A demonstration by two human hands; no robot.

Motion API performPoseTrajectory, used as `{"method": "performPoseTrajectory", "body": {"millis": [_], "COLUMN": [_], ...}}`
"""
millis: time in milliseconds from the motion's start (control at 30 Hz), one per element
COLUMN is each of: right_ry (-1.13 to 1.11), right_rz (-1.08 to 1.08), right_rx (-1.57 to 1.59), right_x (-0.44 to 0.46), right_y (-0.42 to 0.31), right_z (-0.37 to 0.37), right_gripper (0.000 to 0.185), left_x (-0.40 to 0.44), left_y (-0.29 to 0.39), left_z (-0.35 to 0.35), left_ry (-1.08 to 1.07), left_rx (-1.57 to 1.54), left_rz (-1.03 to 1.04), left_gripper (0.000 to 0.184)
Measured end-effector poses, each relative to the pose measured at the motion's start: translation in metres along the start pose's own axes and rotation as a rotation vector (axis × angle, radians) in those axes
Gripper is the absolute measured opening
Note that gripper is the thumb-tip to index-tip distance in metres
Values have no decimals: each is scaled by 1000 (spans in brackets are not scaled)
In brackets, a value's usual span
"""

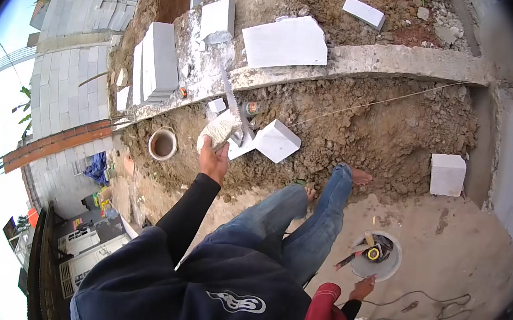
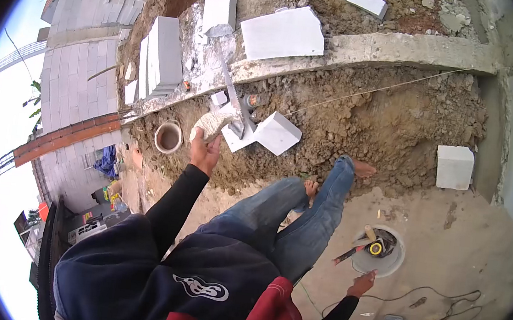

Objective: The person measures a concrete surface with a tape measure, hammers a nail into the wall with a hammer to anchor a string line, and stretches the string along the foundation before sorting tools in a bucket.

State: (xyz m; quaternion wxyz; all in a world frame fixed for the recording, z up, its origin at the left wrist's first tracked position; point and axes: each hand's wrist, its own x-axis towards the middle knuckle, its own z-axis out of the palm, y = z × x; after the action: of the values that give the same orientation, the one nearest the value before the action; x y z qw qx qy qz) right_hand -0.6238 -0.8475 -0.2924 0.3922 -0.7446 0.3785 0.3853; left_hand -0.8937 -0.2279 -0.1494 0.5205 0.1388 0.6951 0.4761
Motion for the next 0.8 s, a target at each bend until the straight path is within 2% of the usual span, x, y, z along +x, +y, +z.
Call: {"method": "performPoseTrajectory", "body": {"millis": [100,200,233,367,433,467,500,533,567,633,667,767,800], "right_ry": [39,14,19,-6,-23,-47,133,-28,-5,-4,-8,-6,-8], "right_rz": [71,-39,-6,2,-9,-539,-1078,-502,-389,-375,-383,-432,-454], "right_rx": [77,24,-5,2,-79,-397,-706,-398,-376,-431,-465,-544,-568], "right_x": [-31,-42,-29,-10,-41,10,41,5,-15,-35,-44,-61,-64], "right_y": [39,98,133,216,226,281,327,291,278,263,256,243,239], "right_z": [-27,-65,-89,-134,-141,-164,-181,-172,-165,-158,-154,-143,-142], "right_gripper": [46,46,47,44,43,47,54,54,54,54,54,55,55], "left_x": [6,4,6,-15,-30,-23,-23,-37,-41,-34,-32,-48,-61], "left_y": [19,38,41,59,60,48,39,36,32,21,20,35,42], "left_z": [-31,-75,-87,-144,-174,-190,-201,-210,-223,-242,-254,-286,-296], "left_ry": [9,-167,-243,-380,-367,-334,-295,-278,-205,-68,-43,-158,-184], "left_rx": [-141,-203,-236,191,196,157,118,-84,-238,-519,-698,-759,-648], "left_rz": [-78,-167,-201,-120,8,73,135,129,97,32,-75,-191,-202], "left_gripper": [49,54,55,52,45,43,41,41,43,47,54,52,53]}}
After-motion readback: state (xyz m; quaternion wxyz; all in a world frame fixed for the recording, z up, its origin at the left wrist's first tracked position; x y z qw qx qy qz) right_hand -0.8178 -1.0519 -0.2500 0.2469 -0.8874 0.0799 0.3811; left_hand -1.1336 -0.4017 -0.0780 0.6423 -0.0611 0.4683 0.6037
